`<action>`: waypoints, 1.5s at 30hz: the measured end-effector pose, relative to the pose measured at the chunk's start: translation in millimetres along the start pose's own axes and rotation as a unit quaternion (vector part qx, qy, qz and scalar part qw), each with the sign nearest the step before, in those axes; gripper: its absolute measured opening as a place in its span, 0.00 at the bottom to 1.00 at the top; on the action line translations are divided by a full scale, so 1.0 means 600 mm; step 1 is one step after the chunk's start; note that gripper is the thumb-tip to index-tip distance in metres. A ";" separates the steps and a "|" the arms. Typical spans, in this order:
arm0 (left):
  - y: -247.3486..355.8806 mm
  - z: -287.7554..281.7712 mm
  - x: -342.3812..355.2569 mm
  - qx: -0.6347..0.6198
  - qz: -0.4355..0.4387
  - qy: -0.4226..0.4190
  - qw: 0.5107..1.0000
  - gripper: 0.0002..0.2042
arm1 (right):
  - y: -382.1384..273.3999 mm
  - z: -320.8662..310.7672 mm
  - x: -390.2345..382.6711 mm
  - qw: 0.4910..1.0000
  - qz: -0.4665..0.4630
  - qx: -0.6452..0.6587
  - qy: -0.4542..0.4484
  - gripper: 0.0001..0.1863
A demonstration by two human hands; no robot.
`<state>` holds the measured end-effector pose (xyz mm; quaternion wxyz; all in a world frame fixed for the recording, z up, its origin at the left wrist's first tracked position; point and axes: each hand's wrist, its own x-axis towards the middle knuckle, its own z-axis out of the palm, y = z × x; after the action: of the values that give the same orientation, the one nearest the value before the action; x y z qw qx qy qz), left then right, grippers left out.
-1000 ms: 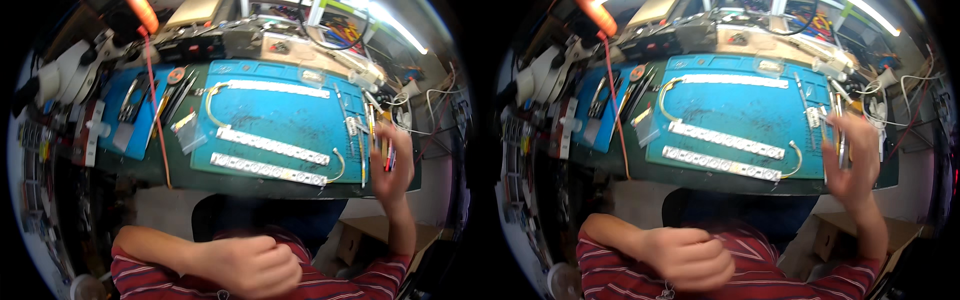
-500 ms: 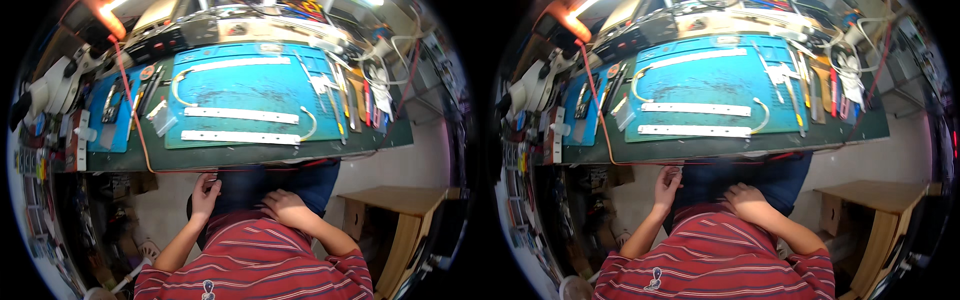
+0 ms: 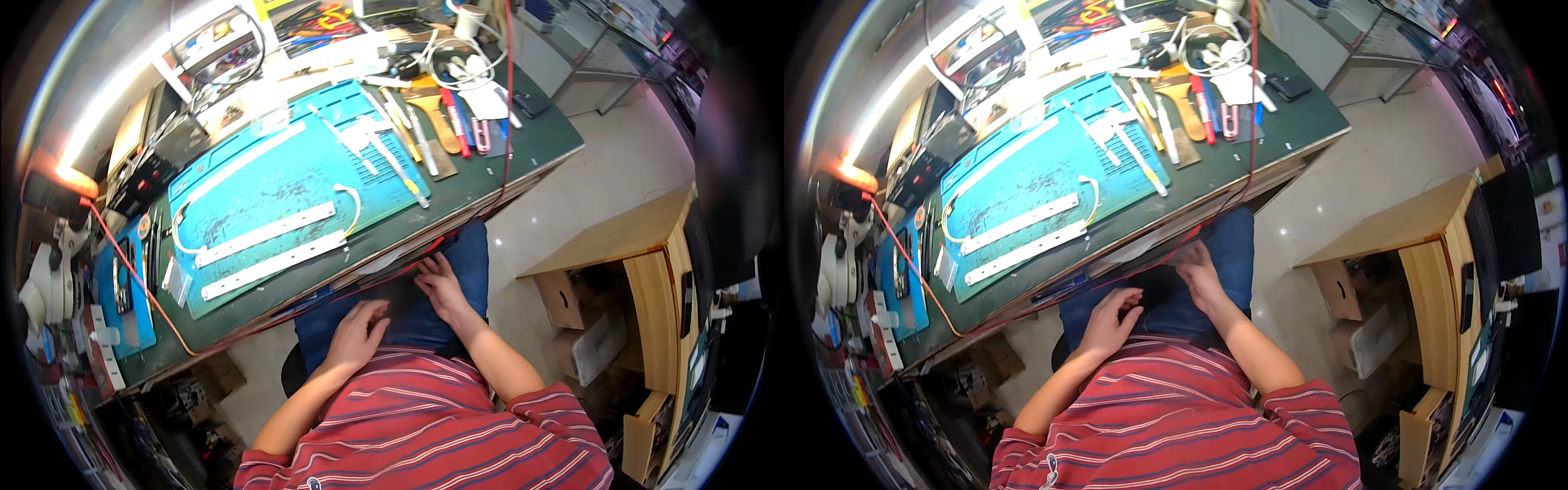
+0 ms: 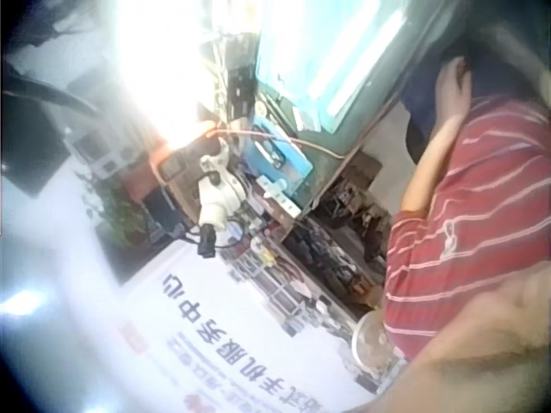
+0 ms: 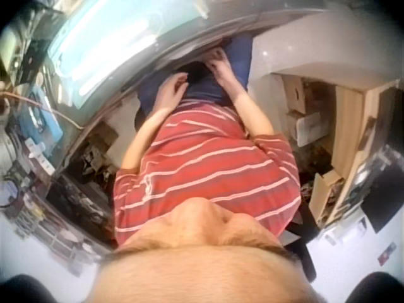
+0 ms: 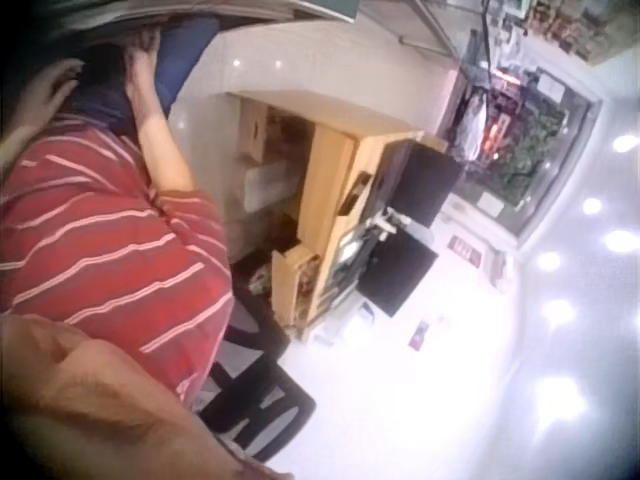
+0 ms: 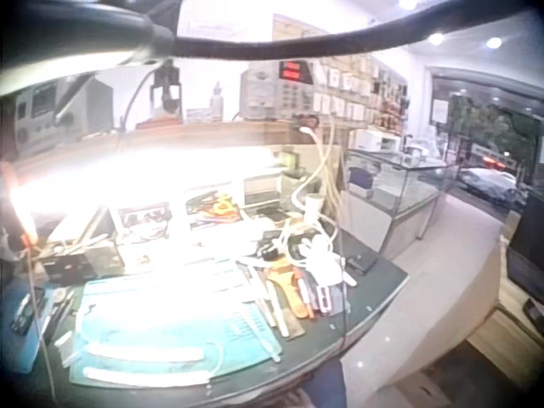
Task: The person tests an LED strip by connecting it to a power source and using a multimeter to check continuity. They also handle a small cylindrical component and a UV light, then retrieve a small part from a storage box.
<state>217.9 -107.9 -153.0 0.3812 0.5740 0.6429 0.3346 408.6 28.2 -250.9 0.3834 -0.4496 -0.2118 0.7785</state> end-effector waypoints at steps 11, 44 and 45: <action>0.072 0.065 0.142 0.206 0.157 -0.047 0.965 0.26 | 0.026 0.011 -0.089 0.994 -0.089 -0.060 0.003 0.07; 0.211 -0.368 0.103 0.062 0.259 0.201 0.943 0.10 | -0.267 0.213 -0.208 0.693 -0.575 -0.420 -0.114 0.16; 0.202 -0.376 0.114 0.039 0.258 0.194 0.945 0.09 | -0.279 0.231 -0.196 0.697 -0.564 -0.422 -0.137 0.16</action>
<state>76.0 -24.2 54.6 0.1264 0.6587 0.5467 0.5013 392.3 40.9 -4.7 0.4871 -0.2488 -0.7820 0.2989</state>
